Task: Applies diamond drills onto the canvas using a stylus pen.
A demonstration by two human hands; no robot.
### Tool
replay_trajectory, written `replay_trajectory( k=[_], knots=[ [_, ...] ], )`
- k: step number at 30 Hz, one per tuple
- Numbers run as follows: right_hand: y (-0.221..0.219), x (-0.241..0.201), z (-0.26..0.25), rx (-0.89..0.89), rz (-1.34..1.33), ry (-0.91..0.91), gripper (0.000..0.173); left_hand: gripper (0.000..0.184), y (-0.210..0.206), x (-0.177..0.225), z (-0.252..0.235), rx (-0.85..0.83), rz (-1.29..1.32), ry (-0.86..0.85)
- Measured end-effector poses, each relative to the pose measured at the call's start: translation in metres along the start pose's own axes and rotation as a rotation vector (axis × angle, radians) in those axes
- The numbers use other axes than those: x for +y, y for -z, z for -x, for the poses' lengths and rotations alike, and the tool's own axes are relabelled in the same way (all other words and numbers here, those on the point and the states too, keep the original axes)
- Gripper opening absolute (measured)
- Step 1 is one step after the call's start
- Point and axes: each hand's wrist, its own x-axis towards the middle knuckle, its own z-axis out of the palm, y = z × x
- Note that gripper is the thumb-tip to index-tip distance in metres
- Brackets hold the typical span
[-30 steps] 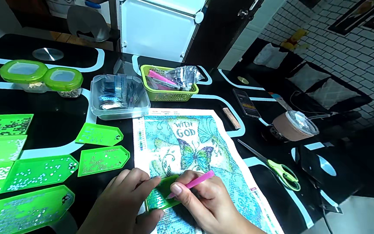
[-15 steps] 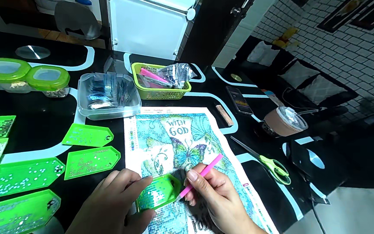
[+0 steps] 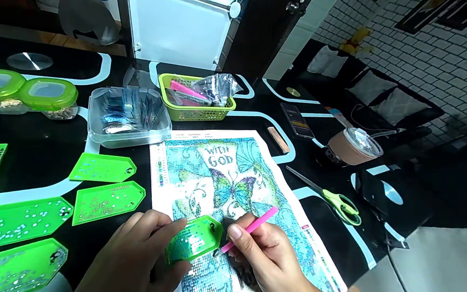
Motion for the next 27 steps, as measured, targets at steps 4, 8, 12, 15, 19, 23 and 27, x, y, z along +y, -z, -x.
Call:
replay_trajectory(
  k=[4, 8, 12, 15, 19, 23, 27],
  knots=[
    [-0.001, 0.001, -0.001, 0.013, 0.004, 0.005, 0.025, 0.049, -0.001, 0.0, 0.0, 0.007, -0.009, -0.001],
    [-0.002, 0.002, -0.001, -0.004, 0.024, 0.024, 0.025, 0.049, -0.001, 0.0, 0.0, 0.018, -0.019, -0.007],
    [-0.002, 0.002, -0.001, -0.016, 0.03, 0.025, 0.025, 0.049, -0.001, 0.0, 0.001, 0.021, -0.014, -0.009],
    [-0.002, 0.002, -0.001, -0.024, 0.055, 0.038, 0.026, 0.048, -0.002, 0.0, 0.0, 0.022, -0.017, -0.007],
    [-0.002, -0.001, -0.001, -0.044, 0.227, 0.114, 0.029, 0.049, -0.003, -0.001, 0.0, 0.032, -0.024, -0.014],
    [-0.005, -0.011, -0.003, -0.094, 0.373, 0.184, 0.028, 0.049, -0.003, -0.002, 0.0, 0.035, -0.018, -0.021],
    [0.002, -0.017, -0.011, -0.212, 0.383, 0.212, 0.029, 0.048, -0.004, -0.003, 0.001, 0.058, -0.023, -0.033]
  ],
)
